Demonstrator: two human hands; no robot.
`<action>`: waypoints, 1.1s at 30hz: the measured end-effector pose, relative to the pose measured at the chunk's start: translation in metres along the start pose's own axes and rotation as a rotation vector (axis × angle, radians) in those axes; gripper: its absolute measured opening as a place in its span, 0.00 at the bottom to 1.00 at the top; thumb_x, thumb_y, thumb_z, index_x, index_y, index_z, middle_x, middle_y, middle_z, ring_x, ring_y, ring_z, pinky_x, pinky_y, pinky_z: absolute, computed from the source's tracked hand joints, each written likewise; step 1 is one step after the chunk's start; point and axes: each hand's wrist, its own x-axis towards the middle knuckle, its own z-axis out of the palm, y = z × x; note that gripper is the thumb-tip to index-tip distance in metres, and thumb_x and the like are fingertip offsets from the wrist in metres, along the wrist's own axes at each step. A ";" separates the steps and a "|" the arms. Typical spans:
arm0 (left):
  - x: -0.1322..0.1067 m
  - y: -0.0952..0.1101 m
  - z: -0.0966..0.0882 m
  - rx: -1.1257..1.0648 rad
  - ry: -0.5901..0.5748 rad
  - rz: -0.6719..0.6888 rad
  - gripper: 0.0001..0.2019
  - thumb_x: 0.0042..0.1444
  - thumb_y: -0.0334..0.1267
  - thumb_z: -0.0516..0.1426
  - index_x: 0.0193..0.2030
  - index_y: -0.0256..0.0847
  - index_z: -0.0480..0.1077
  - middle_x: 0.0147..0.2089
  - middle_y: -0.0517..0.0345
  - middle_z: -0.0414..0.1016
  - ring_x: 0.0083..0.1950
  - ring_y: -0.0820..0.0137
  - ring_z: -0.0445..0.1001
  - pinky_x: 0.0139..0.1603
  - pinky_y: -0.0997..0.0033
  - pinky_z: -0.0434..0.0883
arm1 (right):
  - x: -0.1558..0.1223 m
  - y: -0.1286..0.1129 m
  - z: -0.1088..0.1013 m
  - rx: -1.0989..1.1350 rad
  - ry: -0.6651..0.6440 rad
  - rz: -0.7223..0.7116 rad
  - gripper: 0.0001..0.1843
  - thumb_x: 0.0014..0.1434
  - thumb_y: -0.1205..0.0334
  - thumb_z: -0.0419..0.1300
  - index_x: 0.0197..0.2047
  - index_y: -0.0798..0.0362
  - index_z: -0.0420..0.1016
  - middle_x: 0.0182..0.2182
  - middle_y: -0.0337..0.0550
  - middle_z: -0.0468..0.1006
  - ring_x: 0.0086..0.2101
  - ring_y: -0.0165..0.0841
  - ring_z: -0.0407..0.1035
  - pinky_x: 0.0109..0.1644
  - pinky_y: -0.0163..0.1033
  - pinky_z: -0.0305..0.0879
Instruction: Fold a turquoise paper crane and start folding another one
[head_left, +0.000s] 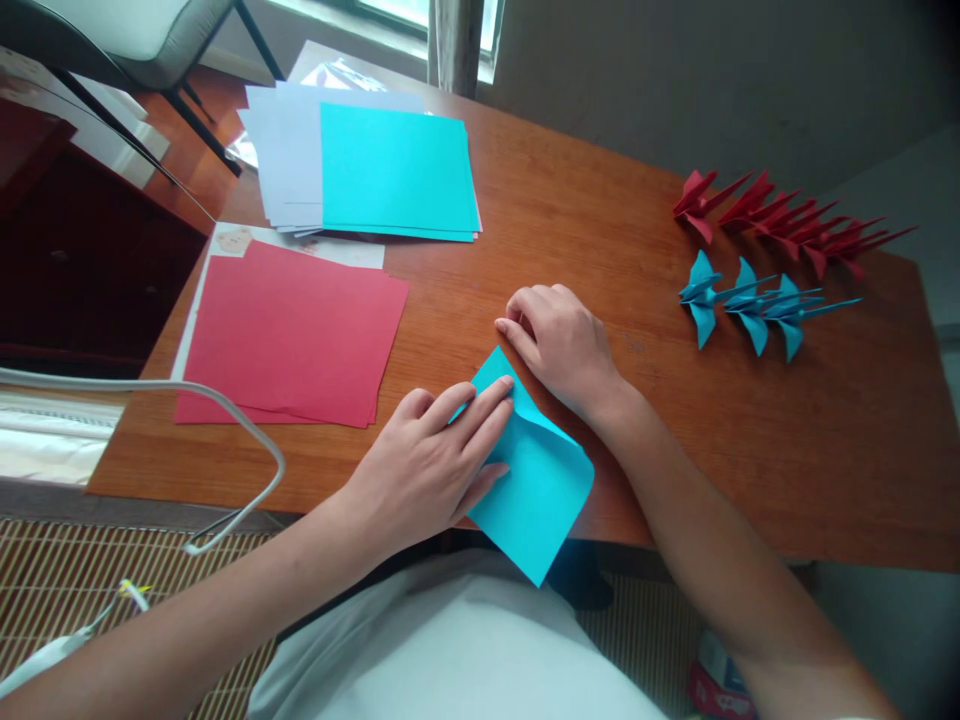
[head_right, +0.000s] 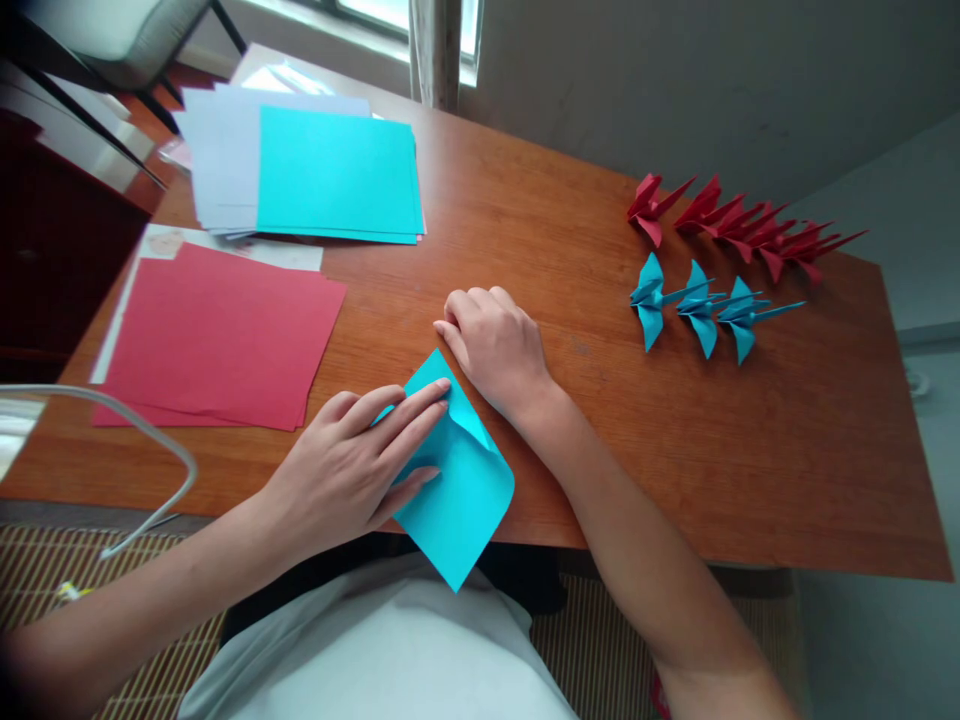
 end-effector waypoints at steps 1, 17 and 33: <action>0.000 0.000 0.000 -0.001 0.003 -0.002 0.24 0.70 0.47 0.49 0.67 0.39 0.68 0.75 0.53 0.60 0.59 0.56 0.67 0.46 0.55 0.66 | -0.002 0.001 -0.001 0.028 -0.007 -0.022 0.10 0.69 0.55 0.58 0.37 0.49 0.69 0.37 0.45 0.77 0.41 0.40 0.67 0.43 0.44 0.60; -0.003 0.001 0.004 -0.050 0.028 -0.047 0.26 0.69 0.48 0.51 0.68 0.36 0.66 0.74 0.41 0.60 0.59 0.51 0.67 0.50 0.53 0.66 | -0.045 0.017 -0.021 0.168 -0.123 -0.163 0.15 0.62 0.48 0.66 0.43 0.49 0.70 0.38 0.43 0.74 0.40 0.40 0.65 0.46 0.44 0.64; -0.002 0.001 0.005 -0.023 0.043 -0.018 0.26 0.68 0.47 0.52 0.69 0.40 0.65 0.73 0.43 0.63 0.59 0.49 0.69 0.48 0.51 0.66 | -0.050 0.025 -0.033 0.140 -0.203 -0.198 0.18 0.61 0.48 0.67 0.47 0.50 0.72 0.42 0.44 0.74 0.42 0.39 0.66 0.48 0.43 0.64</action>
